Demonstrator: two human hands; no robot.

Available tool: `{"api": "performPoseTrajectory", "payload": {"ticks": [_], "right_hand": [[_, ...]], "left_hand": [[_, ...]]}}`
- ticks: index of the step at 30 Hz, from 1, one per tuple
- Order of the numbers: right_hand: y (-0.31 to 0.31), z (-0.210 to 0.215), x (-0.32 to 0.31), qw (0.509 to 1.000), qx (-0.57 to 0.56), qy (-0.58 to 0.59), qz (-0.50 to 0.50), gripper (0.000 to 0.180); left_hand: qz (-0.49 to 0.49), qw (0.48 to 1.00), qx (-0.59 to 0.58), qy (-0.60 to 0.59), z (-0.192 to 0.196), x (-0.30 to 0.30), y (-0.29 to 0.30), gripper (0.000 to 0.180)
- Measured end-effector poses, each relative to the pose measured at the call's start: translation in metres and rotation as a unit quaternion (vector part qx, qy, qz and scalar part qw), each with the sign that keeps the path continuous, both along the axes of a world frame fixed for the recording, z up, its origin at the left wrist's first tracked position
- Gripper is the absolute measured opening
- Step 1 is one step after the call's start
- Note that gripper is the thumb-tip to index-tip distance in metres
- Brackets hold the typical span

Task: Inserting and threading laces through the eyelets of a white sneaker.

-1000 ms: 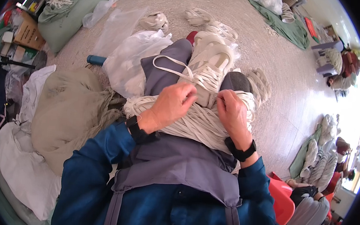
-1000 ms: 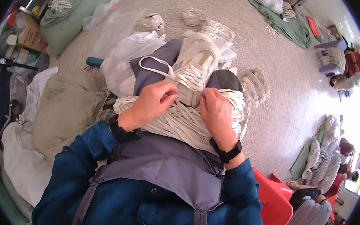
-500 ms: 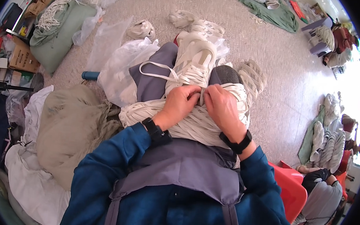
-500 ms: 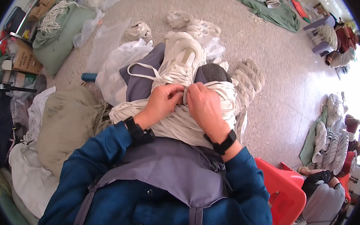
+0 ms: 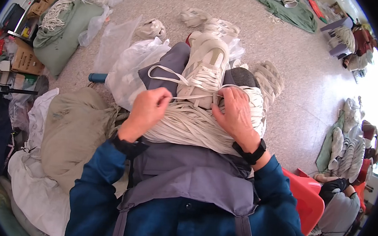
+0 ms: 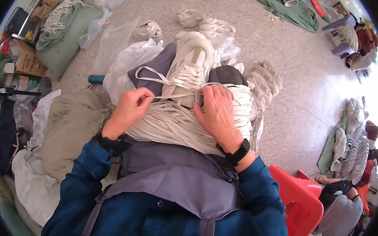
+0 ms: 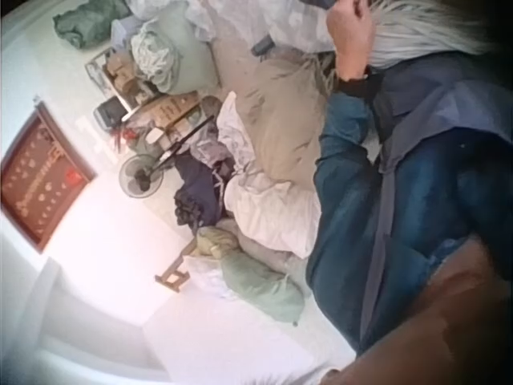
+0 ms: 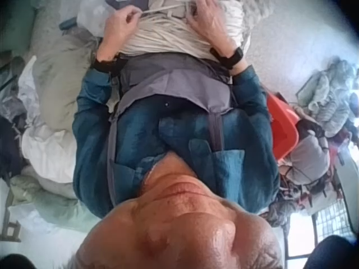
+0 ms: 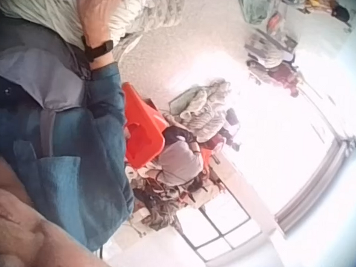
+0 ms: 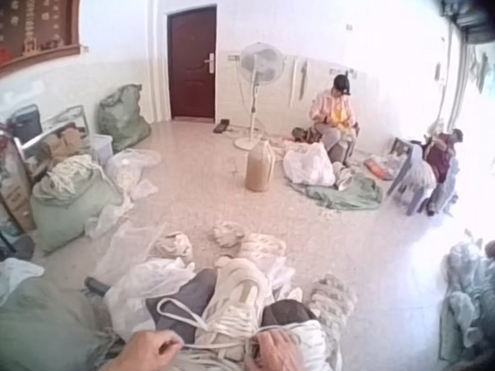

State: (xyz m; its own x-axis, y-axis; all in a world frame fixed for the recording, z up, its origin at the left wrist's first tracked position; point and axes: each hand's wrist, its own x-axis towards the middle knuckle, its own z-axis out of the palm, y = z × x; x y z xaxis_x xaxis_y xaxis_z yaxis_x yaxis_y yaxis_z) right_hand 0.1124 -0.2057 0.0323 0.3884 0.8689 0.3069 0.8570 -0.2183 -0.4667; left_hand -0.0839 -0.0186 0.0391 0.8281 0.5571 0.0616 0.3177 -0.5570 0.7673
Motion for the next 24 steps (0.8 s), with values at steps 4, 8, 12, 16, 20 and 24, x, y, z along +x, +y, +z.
{"api": "performPoseTrajectory", "payload": {"ticks": [4,8,12,16,20,24], "right_hand": [[0.003,0.015,0.002,0.998,0.054,0.023,0.003,0.029],[0.011,0.013,0.017,0.993,0.034,-0.107,0.019,0.023],[0.014,0.02,0.011,0.994,0.066,-0.081,0.028,0.02],[-0.004,0.03,-0.001,0.981,-0.035,0.19,0.025,0.012],[-0.002,0.035,0.0,0.973,-0.107,0.201,-0.02,0.02],[0.005,0.024,0.005,0.981,-0.129,0.142,-0.036,0.021]], "left_hand": [[-0.006,0.996,-0.083,0.035,0.008,-0.019,-0.007,0.005],[-0.025,0.998,-0.052,0.017,0.014,-0.01,-0.015,0.003],[-0.031,0.999,-0.017,-0.017,0.009,-0.001,-0.016,0.004],[-0.05,0.998,0.025,-0.03,0.012,0.01,-0.019,0.003],[-0.024,0.99,-0.124,-0.06,0.016,0.023,-0.021,0.007],[-0.043,0.831,-0.527,-0.171,0.029,0.053,-0.028,0.015]]}}
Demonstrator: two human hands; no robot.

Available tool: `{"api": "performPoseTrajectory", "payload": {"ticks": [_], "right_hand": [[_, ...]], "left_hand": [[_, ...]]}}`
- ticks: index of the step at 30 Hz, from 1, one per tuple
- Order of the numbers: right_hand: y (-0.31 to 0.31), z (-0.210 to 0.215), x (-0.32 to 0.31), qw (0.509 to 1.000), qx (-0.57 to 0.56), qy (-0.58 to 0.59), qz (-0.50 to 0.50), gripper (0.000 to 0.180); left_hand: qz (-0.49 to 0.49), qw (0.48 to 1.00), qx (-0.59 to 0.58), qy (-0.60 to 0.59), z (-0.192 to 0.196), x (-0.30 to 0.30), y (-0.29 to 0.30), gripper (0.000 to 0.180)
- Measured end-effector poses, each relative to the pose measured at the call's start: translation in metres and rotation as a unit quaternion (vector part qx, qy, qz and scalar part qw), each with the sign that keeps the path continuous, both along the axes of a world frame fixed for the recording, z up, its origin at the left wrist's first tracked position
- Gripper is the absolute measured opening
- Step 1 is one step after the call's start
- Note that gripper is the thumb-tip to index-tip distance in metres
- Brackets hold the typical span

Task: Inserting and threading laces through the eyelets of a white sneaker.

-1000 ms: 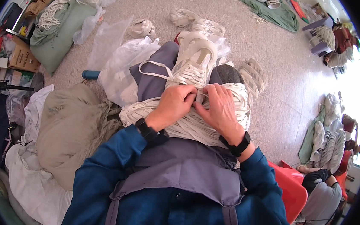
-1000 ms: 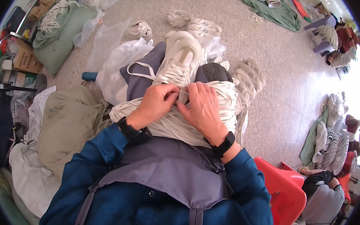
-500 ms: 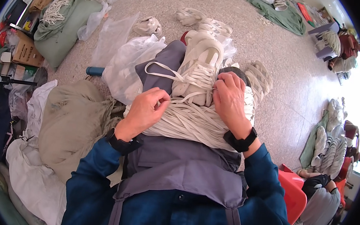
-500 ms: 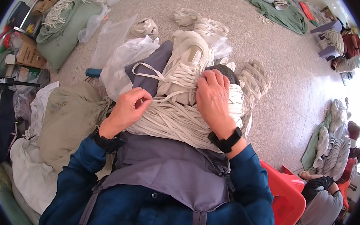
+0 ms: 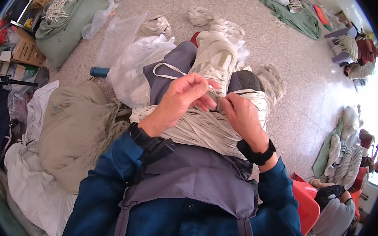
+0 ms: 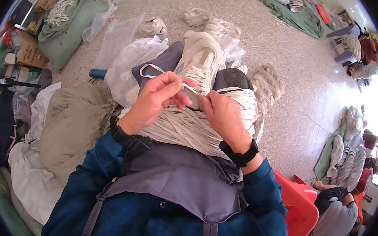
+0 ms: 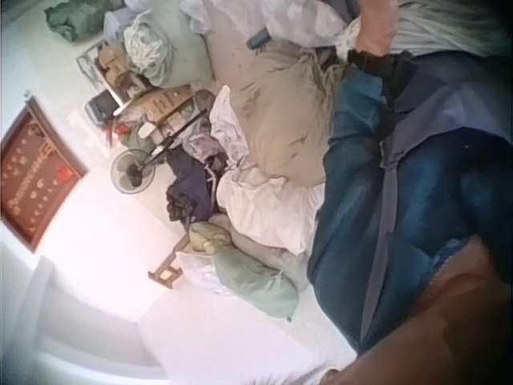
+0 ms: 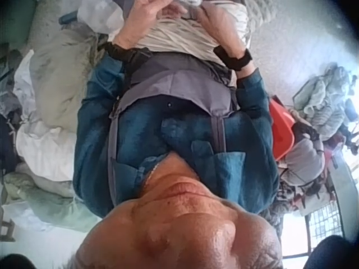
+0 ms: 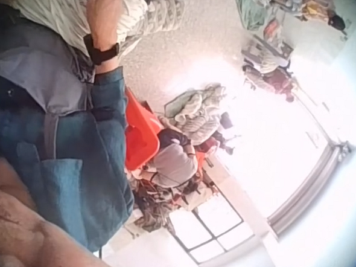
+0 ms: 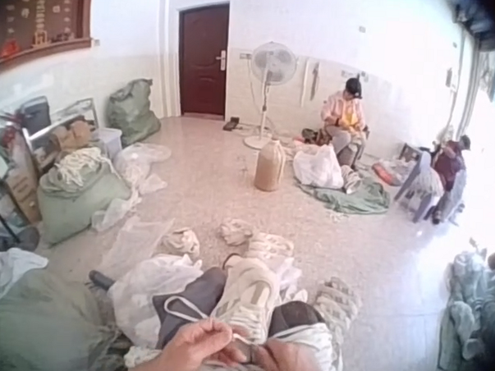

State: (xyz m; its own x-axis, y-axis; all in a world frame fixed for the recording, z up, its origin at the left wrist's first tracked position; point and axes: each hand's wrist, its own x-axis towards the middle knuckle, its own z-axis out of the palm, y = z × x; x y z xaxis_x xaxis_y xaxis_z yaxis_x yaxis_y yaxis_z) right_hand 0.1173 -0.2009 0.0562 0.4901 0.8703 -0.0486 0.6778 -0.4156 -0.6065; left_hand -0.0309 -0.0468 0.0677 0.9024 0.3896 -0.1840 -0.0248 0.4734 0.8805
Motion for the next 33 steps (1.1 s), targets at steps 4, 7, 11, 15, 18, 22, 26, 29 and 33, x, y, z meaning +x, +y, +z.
{"api": "performPoseTrajectory", "payload": {"ticks": [4,7,11,15,18,22,26,29,33], "right_hand": [[0.0,-0.002,0.002,0.99,0.089,0.109,-0.017,0.015],[-0.004,-0.01,0.002,0.99,0.139,0.033,-0.006,0.009],[-0.001,-0.013,-0.001,0.949,0.153,0.274,-0.044,0.016],[0.003,0.001,0.001,0.902,0.112,0.416,-0.016,0.016],[-0.001,-0.007,0.006,0.915,0.083,0.394,-0.017,0.019],[0.0,0.004,0.005,0.998,0.013,0.037,0.039,0.024],[0.007,-0.003,-0.003,0.996,-0.013,-0.077,0.04,0.028],[0.008,-0.006,-0.005,0.995,-0.004,-0.097,0.026,0.025],[0.006,-0.012,-0.004,0.983,0.055,-0.164,0.068,0.022]], "left_hand": [[-0.033,0.991,-0.123,-0.03,-0.009,0.003,0.0,0.015],[-0.018,0.993,-0.117,-0.023,-0.031,-0.008,0.008,0.015],[-0.001,0.996,-0.086,0.028,-0.045,-0.02,0.008,0.016],[0.005,0.995,-0.079,0.054,-0.048,-0.021,0.003,0.017],[0.004,0.996,-0.064,0.059,-0.05,-0.021,0.005,0.017],[-0.001,0.997,-0.025,0.068,-0.052,-0.022,0.007,0.016],[0.015,0.997,-0.033,0.061,-0.05,-0.021,0.005,0.016],[0.028,0.998,-0.004,0.058,-0.042,-0.037,0.01,0.014],[0.142,0.979,0.049,0.14,-0.033,-0.098,0.044,0.012]]}}
